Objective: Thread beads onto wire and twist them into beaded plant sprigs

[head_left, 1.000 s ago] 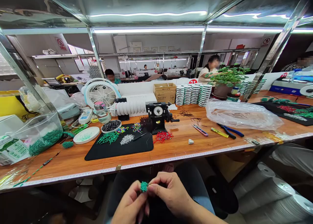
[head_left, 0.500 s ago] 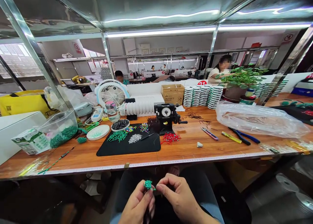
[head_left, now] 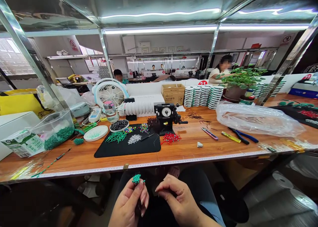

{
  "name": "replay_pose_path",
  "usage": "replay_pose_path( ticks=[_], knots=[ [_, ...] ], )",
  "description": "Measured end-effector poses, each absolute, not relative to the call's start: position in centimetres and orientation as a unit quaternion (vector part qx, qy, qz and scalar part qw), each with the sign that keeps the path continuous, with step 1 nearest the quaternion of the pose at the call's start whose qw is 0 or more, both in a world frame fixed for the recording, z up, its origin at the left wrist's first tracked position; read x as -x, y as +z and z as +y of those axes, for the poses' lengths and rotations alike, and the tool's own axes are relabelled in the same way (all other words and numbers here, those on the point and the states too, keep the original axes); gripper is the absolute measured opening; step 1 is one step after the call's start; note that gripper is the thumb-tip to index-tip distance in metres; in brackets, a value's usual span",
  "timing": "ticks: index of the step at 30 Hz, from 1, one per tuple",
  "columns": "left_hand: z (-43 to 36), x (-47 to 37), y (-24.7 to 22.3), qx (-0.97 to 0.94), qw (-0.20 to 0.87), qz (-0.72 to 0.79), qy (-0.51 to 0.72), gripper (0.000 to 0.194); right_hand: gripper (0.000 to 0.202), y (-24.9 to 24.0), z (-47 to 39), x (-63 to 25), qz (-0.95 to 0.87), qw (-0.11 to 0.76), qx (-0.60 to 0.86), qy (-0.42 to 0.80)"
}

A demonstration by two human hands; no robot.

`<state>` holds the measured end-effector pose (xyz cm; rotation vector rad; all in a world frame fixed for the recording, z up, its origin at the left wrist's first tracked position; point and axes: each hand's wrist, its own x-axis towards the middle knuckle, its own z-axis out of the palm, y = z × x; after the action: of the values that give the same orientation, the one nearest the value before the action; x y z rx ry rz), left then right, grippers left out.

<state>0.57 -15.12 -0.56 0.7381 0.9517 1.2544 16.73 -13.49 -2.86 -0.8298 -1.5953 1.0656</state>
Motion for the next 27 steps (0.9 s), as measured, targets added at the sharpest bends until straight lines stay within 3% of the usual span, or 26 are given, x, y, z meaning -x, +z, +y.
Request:
replay_pose_path(
  ticks=[11, 20, 24, 27],
  knots=[
    [-15.4, 0.4, -0.5, -0.499, 0.465, 0.506, 0.529, 0.029, 0.01, -2.3, -13.3, -16.4, -0.616, 0.471, 0.359, 0.52],
    [-15.6, 0.2, 0.2, -0.519, 0.406, 0.525, 0.539, 0.031, 0.017, -2.2, -13.2, -16.2, -0.578, 0.462, 0.355, 0.572],
    [-15.6, 0.5, 0.0, -0.547, 0.342, 0.523, 0.557, 0.023, 0.018, -2.1, -13.1, -16.3, -0.574, 0.457, 0.366, 0.572],
    [-15.3, 1.3, -0.5, -0.624, 0.258, 0.475, 0.565, 0.003, 0.016, -2.1, -13.2, -16.3, -0.581, 0.454, 0.384, 0.556]
  ],
)
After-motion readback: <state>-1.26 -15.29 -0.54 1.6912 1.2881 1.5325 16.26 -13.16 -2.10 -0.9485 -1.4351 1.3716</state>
